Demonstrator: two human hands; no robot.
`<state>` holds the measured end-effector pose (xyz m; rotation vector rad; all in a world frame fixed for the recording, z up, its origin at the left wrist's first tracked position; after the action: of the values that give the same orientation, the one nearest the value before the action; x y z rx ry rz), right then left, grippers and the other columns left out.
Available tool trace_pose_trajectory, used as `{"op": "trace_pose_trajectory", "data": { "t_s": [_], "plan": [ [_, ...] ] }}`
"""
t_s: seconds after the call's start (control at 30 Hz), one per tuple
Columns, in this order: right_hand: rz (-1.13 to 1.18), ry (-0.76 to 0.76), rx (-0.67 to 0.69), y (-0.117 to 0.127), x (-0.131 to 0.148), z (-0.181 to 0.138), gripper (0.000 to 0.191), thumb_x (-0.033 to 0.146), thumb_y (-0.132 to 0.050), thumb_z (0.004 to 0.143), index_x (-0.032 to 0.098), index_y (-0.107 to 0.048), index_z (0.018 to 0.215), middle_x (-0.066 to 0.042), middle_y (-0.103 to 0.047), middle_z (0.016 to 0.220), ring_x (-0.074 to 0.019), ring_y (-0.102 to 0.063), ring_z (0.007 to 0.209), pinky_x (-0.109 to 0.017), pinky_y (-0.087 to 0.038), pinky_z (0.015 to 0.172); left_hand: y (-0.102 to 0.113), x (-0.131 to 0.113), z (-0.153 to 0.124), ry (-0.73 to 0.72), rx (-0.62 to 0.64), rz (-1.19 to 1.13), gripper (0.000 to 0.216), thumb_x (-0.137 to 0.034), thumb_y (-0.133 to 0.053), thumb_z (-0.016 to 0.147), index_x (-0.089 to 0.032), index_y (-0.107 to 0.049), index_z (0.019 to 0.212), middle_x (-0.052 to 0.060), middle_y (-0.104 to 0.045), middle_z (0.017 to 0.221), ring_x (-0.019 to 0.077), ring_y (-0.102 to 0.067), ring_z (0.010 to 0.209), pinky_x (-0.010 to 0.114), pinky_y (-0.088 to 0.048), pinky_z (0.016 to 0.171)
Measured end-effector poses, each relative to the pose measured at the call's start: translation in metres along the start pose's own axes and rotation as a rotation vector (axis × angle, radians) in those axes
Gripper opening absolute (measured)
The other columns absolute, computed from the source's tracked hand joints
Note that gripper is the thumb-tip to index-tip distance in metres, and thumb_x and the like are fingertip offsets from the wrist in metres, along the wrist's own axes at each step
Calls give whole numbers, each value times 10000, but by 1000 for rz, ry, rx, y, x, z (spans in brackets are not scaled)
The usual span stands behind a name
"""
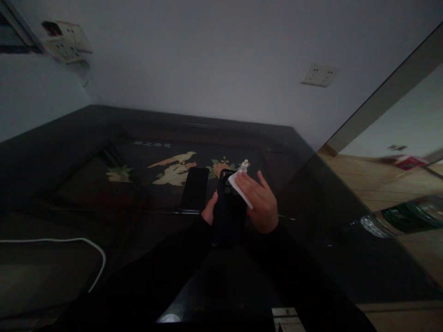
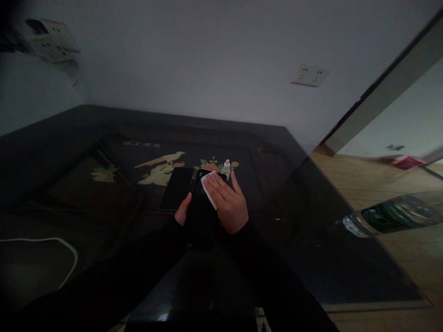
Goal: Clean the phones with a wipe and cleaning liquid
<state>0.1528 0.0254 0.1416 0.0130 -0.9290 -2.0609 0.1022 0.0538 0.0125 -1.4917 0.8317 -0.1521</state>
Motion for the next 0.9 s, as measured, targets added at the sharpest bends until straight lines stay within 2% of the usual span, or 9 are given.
{"op": "trace_pose_trajectory", "data": {
  "t_s": [0.07,0.17,0.37,0.57,0.63,0.7,0.8,0.87,0.9],
  "plan": [
    [-144,107,146,-20,12,-1,414,79,-337,874,176,-470,1254,-70,-506,1284,-184,-398,1244,-493,-143,1096,6,-13,7,-120,-57,-16,510,-322,-232,876,-108,-397,1309,104,-595,1162,199,-492,1150,330,-374,968],
    [-228,140,275,-36,14,-5,449,59,-305,863,144,-422,1288,-86,-460,1321,-184,-347,1276,-507,-109,1098,19,-26,12,-281,-147,-29,515,-270,-266,863,-121,-323,1353,73,-577,1190,167,-413,1225,303,-372,981],
    [-196,208,378,-40,15,-16,498,19,-293,837,155,-393,1305,-78,-470,1315,-179,-357,1270,-535,-133,1086,34,-8,16,-312,-194,-52,543,-316,-344,849,-122,-323,1356,72,-554,1221,177,-411,1228,299,-414,953],
    [-42,220,445,-33,14,-23,509,15,-325,829,189,-392,1303,-69,-488,1301,-171,-389,1249,-548,-81,1085,25,-3,2,-172,-101,-65,513,-380,-336,855,-151,-414,1307,81,-623,1119,202,-526,1107,311,-453,876],
    [95,171,456,-25,13,-19,508,25,-329,839,240,-408,1292,-33,-520,1274,-164,-417,1229,-547,-81,1087,8,8,-6,41,14,-43,530,-446,-327,852,-130,-472,1253,116,-640,1073,247,-580,1015,391,-466,836],
    [236,24,346,-6,5,-10,477,60,-338,860,276,-431,1276,-5,-539,1255,-161,-445,1207,-515,-165,1088,-2,11,-15,149,67,-28,589,-521,-338,829,-83,-537,1168,164,-646,1032,300,-615,916,465,-477,758],
    [256,-294,-93,41,-23,-4,420,138,-343,891,269,-441,1277,-15,-509,1287,-182,-450,1204,-451,-326,1037,-14,12,-20,202,141,-40,613,-573,-369,796,-88,-567,1115,155,-628,1082,302,-620,896,474,-479,732],
    [164,-334,-280,58,-23,-9,418,152,-344,891,269,-442,1280,-16,-483,1311,-197,-436,1216,-457,-329,1034,-14,13,-20,203,143,-46,632,-585,-366,790,-88,-557,1131,153,-618,1106,301,-617,902,475,-478,735],
    [115,-276,-278,56,-15,-8,429,145,-350,884,275,-437,1283,-14,-478,1314,-201,-433,1219,-470,-306,1046,-11,14,-19,197,119,-46,648,-581,-356,795,-71,-545,1148,166,-618,1100,307,-617,900,481,-477,735]
  ]
}}
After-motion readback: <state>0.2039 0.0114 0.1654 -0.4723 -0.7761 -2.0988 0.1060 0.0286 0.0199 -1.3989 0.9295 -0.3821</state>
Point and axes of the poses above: each hand's wrist, its own z-axis towards the middle knuckle, its own y-axis out of the back of the hand, x = y × z, the point moved 10 cm from there along z, towards the middle knuckle
